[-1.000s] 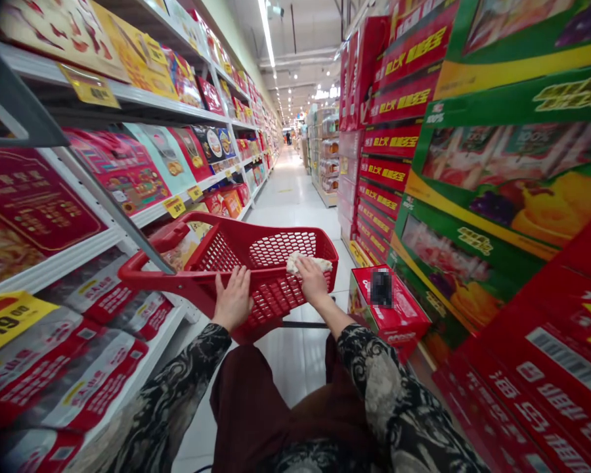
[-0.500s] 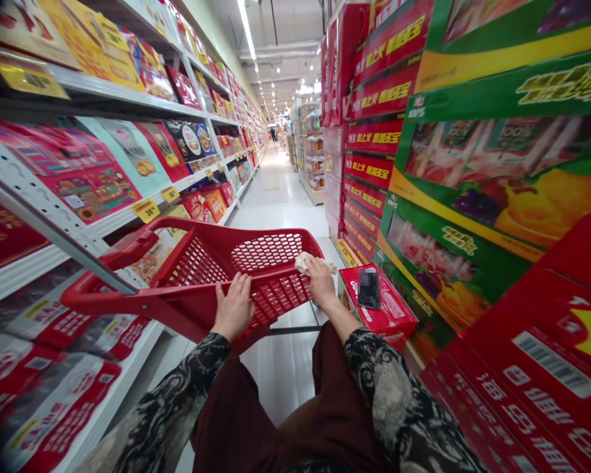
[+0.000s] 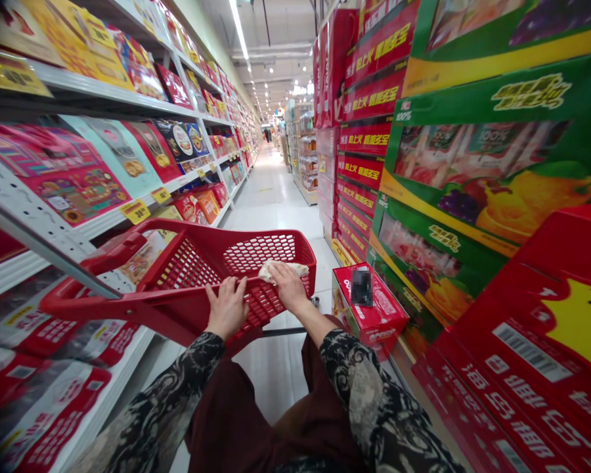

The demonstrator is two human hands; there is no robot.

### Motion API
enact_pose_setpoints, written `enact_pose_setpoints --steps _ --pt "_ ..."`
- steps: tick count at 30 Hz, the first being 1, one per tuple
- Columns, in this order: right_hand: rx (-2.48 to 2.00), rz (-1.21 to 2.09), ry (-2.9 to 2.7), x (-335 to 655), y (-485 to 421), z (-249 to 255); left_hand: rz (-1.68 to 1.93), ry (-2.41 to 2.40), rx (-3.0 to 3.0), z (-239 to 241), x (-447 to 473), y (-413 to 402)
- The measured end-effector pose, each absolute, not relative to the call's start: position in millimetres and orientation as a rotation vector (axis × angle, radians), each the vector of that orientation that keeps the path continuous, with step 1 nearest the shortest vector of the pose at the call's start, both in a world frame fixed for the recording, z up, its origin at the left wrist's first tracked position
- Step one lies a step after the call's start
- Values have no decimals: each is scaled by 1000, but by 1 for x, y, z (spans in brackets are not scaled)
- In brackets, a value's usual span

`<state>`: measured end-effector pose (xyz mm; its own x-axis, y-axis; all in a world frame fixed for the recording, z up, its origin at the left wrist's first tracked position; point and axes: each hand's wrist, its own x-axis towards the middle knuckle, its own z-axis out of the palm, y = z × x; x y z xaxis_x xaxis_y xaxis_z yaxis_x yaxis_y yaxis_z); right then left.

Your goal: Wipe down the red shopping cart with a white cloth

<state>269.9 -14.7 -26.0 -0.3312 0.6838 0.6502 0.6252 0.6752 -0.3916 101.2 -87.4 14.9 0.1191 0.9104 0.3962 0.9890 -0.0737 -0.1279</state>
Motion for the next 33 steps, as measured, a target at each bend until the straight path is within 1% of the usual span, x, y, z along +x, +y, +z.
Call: enact_pose_setpoints --steps 2,5,10,12,17,22,26,29,33 --pt "-1058 147 -1996 283 -11 -25 -303 -1833 -2047 13 101 -87" --pt "-1172 281 -1776 295 -5 -18 -320 -1829 -2044 10 103 -84" --pt "-1326 681 -1368 290 3 4 -344 -1859 -2043 8 110 -78" --pt "-1427 735 -1360 291 5 8 -353 -1864 -2051 8 111 -76" --pt "-1652 379 -1511 307 7 1 -383 -1842 -2059 4 111 -76" --pt "-1456 25 -1606 303 1 -6 -399 -1850 -2046 2 111 -74" --pt "-1198 52 -1899 282 -4 -8 -402 -1865 -2045 3 111 -74" --pt "-1228 78 -1973 277 -4 -9 -392 -1872 -2051 4 111 -75" --pt "-1263 24 -1993 297 2 -18 -403 -1868 -2052 4 109 -75"
